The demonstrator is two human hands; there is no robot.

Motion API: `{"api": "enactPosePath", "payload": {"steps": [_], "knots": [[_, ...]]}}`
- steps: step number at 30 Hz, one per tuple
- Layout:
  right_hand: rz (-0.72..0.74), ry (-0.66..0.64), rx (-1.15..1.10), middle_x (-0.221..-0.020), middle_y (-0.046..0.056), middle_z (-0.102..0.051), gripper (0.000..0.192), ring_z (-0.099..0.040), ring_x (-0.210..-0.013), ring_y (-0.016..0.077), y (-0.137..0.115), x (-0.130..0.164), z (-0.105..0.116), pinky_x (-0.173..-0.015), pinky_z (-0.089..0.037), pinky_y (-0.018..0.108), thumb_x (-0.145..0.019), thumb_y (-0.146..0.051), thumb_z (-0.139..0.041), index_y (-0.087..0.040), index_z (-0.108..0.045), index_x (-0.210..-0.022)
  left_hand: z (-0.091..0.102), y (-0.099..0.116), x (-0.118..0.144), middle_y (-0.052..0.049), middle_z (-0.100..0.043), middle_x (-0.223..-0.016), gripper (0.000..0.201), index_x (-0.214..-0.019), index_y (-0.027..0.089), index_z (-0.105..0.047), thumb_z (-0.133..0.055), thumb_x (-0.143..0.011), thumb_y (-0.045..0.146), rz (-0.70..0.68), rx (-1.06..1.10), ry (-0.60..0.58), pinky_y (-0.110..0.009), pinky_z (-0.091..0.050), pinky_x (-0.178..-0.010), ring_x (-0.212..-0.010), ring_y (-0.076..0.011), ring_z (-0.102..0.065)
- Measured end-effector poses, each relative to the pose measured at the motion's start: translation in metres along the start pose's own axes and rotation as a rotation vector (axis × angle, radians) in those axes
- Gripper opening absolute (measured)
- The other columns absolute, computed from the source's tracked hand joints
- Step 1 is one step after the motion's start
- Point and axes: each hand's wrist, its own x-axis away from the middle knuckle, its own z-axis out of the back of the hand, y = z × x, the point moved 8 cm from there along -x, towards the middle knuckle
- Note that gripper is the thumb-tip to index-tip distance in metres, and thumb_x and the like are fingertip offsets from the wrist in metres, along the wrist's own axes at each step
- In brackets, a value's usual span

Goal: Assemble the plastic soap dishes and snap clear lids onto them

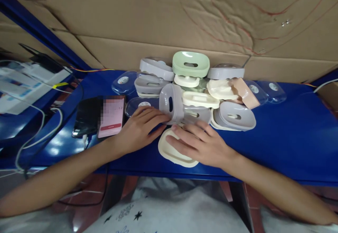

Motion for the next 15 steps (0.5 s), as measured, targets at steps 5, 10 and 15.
{"api": "enactPosePath", "payload": {"steps": [5,10,15], "knots": [[-0.049,-0.137,0.184,-0.153,0.006,-0.067,0.043,-0.061,-0.128,0.0225,0.006,-0.002,-0.015,-0.103,-0.047,0.040,-0.105,-0.018,-0.064,-0.022,-0.064,-0.148,-0.006,0.028,0.008,-0.008,-0.079,-0.120,0.026,-0.126,0.018,-0.066,-0.051,-0.107,0.008,-0.264,0.076,-0.038,-0.045,-0.044,-0.115,-0.118,-0.0229,-0.070],[-0.004,-0.136,0.102,-0.140,0.004,-0.076,0.028,-0.063,-0.132,0.0211,0.011,0.000,-0.012,-0.108,-0.045,0.040,-0.106,-0.013,-0.061,-0.018,-0.072,-0.131,0.004,0.043,0.015,-0.010,-0.077,-0.121,0.026,-0.119,0.019,-0.070,-0.061,-0.108,0.041,-0.333,0.222,-0.087,-0.044,-0.047,-0.112,-0.115,-0.0242,-0.069],[-0.101,-0.009,-0.124,-0.121,0.005,-0.081,0.025,-0.072,-0.120,0.0239,0.031,-0.001,0.018,-0.102,-0.053,0.043,-0.104,-0.018,-0.067,-0.023,-0.069,-0.128,-0.008,0.060,0.023,-0.007,-0.077,-0.103,0.029,-0.102,0.019,-0.072,-0.061,-0.109,0.045,-0.454,0.091,-0.194,-0.040,-0.050,-0.100,-0.097,-0.0210,-0.069]]}}
